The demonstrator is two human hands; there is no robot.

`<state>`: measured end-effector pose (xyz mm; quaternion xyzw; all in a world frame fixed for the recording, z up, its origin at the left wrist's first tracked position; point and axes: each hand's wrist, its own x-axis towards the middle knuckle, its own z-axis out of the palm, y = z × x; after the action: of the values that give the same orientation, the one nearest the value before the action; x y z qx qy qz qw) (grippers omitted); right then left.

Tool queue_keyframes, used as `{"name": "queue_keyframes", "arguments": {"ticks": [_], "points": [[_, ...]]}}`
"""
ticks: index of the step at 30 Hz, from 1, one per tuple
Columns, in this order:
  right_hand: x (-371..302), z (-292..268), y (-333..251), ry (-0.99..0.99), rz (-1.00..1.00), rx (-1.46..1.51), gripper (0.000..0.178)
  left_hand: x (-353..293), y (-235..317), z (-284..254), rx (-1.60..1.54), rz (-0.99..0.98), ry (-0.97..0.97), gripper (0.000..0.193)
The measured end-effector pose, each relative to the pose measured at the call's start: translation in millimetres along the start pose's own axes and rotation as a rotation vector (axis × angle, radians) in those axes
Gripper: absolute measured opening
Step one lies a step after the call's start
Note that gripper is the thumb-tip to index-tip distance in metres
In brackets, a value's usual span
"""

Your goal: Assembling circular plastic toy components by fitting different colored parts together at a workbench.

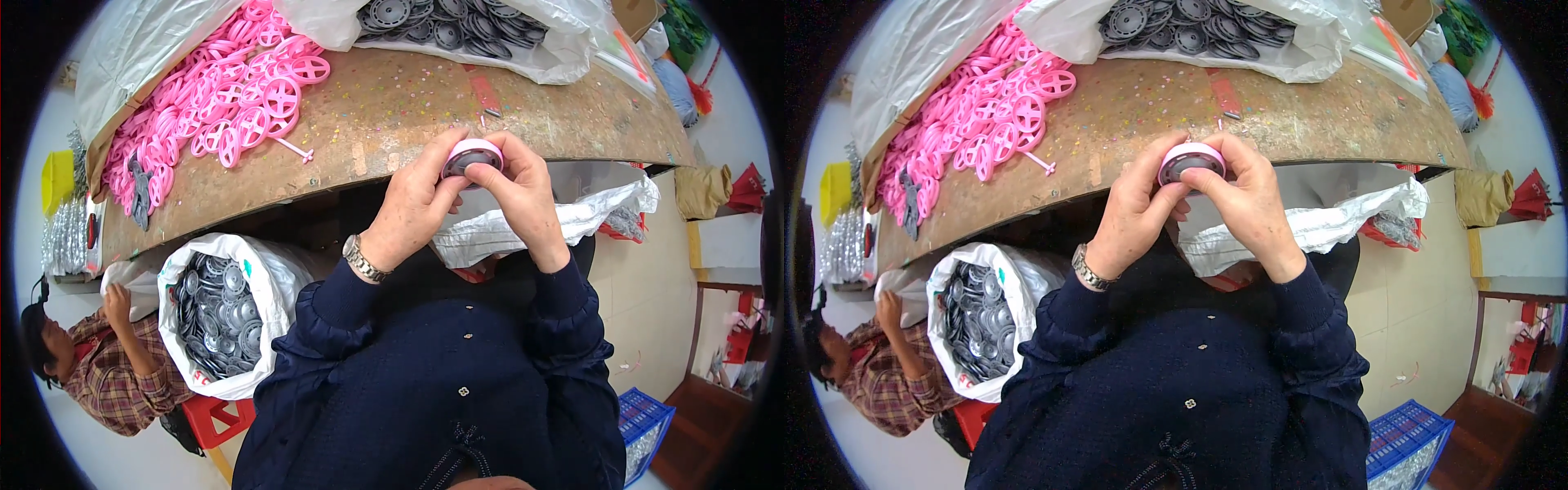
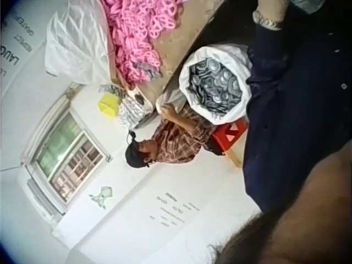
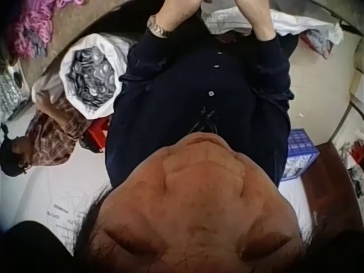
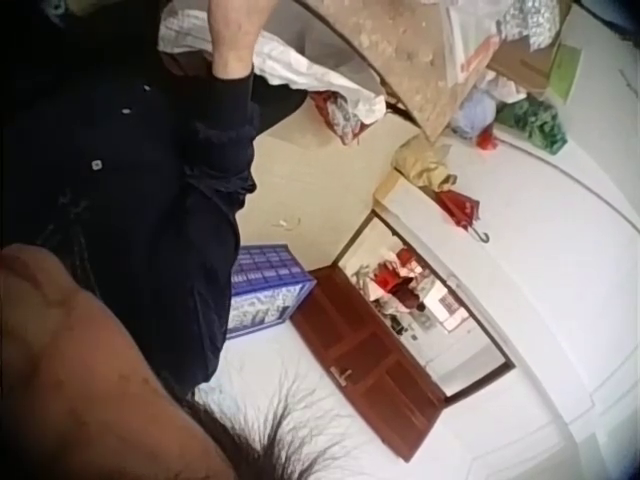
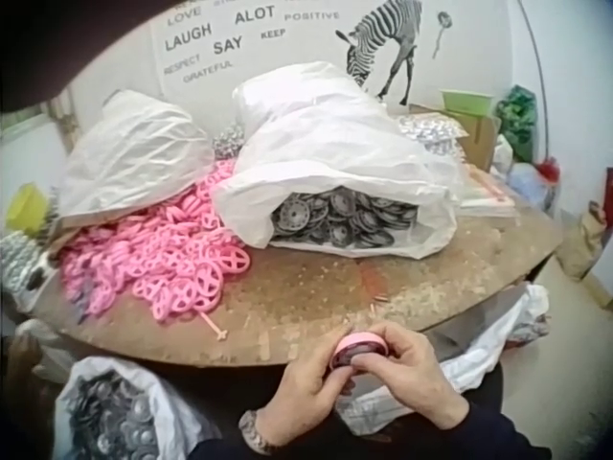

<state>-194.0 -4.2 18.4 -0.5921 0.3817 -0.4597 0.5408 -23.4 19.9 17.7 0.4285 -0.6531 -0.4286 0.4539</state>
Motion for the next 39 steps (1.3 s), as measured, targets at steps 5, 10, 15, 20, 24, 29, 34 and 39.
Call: {"name": "queue_keyframes", "arguments": {"ticks": [5, 10, 15, 20, 24, 29, 34, 39], "points": [[-4.6, -6.4, -9.0, 0.021, -0.021, -0.029, 0.020, 0.2, -3.7, -1.5, 0.014, 0.106, 0.010, 0.058], [-10.1, -42.6, -11.4, 0.068, -0.151, -0.475, 0.020, 6.4, -8.3, -36.8, 0.518, 0.320, 0.245, 0.060], [-25.2, -86.7, -4.6, -0.005, -0.032, -1.020, 0.020, 29.9, -17.6, -106.8, 1.099, 0.370, 0.555, 0.061], [-38.5, -102.4, 4.4, -0.164, -0.033, -1.134, 0.026, 46.1, -51.5, -162.9, 1.381, 0.177, 0.580, 0.079], [-34.9, -92.6, -0.4, -0.136, -0.084, -1.085, 0.024, 51.6, -66.9, -176.7, 1.394, 0.053, 0.534, 0.077], [-26.0, -71.9, -9.5, -0.158, -0.133, -0.985, 0.024, 51.5, -65.3, -167.8, 1.349, 0.168, 0.570, 0.074], [-8.5, -38.3, -16.3, -0.108, -0.068, -0.534, 0.020, 43.2, -43.2, -105.6, 0.956, 0.406, 0.377, 0.075], [21.9, -5.6, -19.5, -0.011, -0.068, -0.345, 0.025, 30.6, -19.0, -47.6, 0.778, 0.499, 0.185, 0.079]]}}
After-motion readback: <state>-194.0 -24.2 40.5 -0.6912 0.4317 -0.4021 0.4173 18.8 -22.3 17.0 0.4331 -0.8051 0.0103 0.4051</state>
